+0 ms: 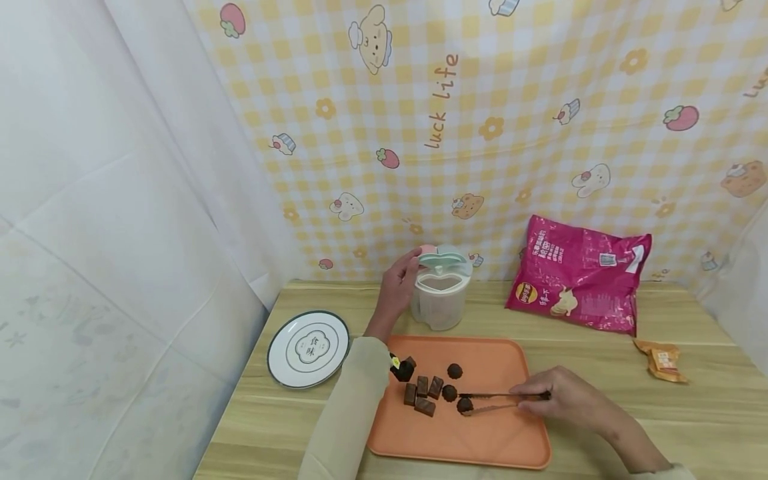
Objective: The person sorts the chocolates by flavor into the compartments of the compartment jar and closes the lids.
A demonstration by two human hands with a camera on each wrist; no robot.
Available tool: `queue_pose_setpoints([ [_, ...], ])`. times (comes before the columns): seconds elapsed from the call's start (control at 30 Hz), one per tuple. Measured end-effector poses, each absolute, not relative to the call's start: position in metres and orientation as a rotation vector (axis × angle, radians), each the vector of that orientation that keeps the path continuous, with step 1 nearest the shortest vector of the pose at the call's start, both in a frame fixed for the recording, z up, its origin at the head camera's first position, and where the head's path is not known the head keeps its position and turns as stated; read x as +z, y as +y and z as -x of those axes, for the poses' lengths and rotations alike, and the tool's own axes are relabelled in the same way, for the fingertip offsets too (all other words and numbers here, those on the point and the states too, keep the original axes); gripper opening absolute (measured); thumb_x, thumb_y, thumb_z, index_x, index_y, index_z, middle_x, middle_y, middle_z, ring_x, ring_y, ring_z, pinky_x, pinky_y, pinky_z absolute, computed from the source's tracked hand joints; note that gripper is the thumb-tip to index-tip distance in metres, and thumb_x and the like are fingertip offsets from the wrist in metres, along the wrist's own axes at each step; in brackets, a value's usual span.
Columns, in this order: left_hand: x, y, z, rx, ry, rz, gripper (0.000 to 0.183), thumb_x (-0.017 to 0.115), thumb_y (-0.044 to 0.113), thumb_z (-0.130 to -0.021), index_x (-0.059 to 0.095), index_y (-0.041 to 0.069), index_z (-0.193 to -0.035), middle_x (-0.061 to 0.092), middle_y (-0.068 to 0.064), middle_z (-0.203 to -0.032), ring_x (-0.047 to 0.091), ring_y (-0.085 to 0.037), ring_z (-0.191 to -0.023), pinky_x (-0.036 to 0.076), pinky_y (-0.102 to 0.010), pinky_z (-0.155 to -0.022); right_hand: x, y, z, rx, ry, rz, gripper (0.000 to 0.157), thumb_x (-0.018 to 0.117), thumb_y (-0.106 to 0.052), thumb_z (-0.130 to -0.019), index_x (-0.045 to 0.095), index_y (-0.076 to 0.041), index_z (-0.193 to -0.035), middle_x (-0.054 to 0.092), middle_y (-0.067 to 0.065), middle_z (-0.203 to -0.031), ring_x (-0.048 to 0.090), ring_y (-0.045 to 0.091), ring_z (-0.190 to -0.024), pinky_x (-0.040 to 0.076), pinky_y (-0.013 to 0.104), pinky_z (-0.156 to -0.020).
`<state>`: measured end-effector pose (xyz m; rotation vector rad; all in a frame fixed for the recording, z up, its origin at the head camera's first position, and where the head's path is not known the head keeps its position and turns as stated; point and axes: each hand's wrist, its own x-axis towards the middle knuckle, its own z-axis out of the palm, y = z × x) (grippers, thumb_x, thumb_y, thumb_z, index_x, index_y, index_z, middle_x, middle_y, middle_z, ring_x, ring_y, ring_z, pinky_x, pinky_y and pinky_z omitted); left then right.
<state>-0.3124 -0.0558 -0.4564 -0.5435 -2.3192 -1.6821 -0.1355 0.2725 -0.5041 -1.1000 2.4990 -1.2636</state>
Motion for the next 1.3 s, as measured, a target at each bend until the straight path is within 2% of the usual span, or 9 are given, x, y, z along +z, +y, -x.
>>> queue_pose_setpoints([
  [0.3, -0.456, -0.056, 0.311, -1.689, -2.317, 0.539, 0.050, 0.046, 0.041, -0.111, 0.058, 0.010, -0.147, 0.058, 0.000, -0.147, 0.052, -0.018, -0.135, 0.043, -0.041, -0.108, -0.504, 0.272, 0.134, -1.287, 2.494, 1.087, 0.023, 0.078, -0.009, -0.093, 0.078, 0.002, -0.113, 0.078, 0.007, -0.102, 0.071, 0.007, -0.090, 0.055, 0.023, -0.067],
  [0.73, -0.455, -0.057, 0.311, -1.685, -2.304, 0.524, 0.047, 0.047, 0.042, -0.111, 0.060, 0.013, -0.146, 0.059, 0.001, -0.145, 0.053, -0.016, -0.135, 0.043, -0.039, -0.108, -0.504, 0.270, 0.133, -1.276, 2.574, 1.140, 0.022, 0.080, -0.011, -0.092, 0.080, -0.004, -0.112, 0.078, 0.004, -0.102, 0.069, 0.002, -0.084, 0.054, 0.023, -0.063],
  [0.93, -0.457, -0.057, 0.313, -1.677, -2.303, 0.527, 0.049, 0.047, 0.041, -0.111, 0.060, 0.009, -0.146, 0.059, 0.001, -0.146, 0.052, -0.017, -0.135, 0.043, -0.040, -0.108, -0.494, 0.273, 0.131, -1.342, 2.543, 1.030, 0.022, 0.078, -0.011, -0.094, 0.079, -0.001, -0.113, 0.078, 0.004, -0.101, 0.056, -0.004, -0.065, 0.050, 0.023, -0.051],
  [1.1, -0.458, -0.056, 0.314, -1.674, -2.302, 0.530, 0.049, 0.047, 0.042, -0.110, 0.060, 0.011, -0.146, 0.060, 0.001, -0.144, 0.056, -0.017, -0.131, 0.045, -0.040, -0.106, -0.483, 0.273, 0.132, -1.365, 2.614, 0.955, 0.020, 0.077, -0.010, -0.094, 0.079, -0.001, -0.112, 0.078, 0.001, -0.099, 0.051, -0.005, -0.060, 0.046, 0.022, -0.046],
  [1.3, -0.458, -0.056, 0.314, -1.687, -2.298, 0.541, 0.051, 0.046, 0.045, -0.110, 0.060, 0.011, -0.146, 0.059, 0.003, -0.146, 0.053, -0.015, -0.134, 0.044, -0.041, -0.107, -0.470, 0.270, 0.138, -1.379, 2.760, 0.907, 0.019, 0.077, -0.007, -0.093, 0.080, -0.004, -0.112, 0.078, 0.000, -0.096, 0.034, -0.007, -0.052, 0.038, 0.020, -0.042],
])
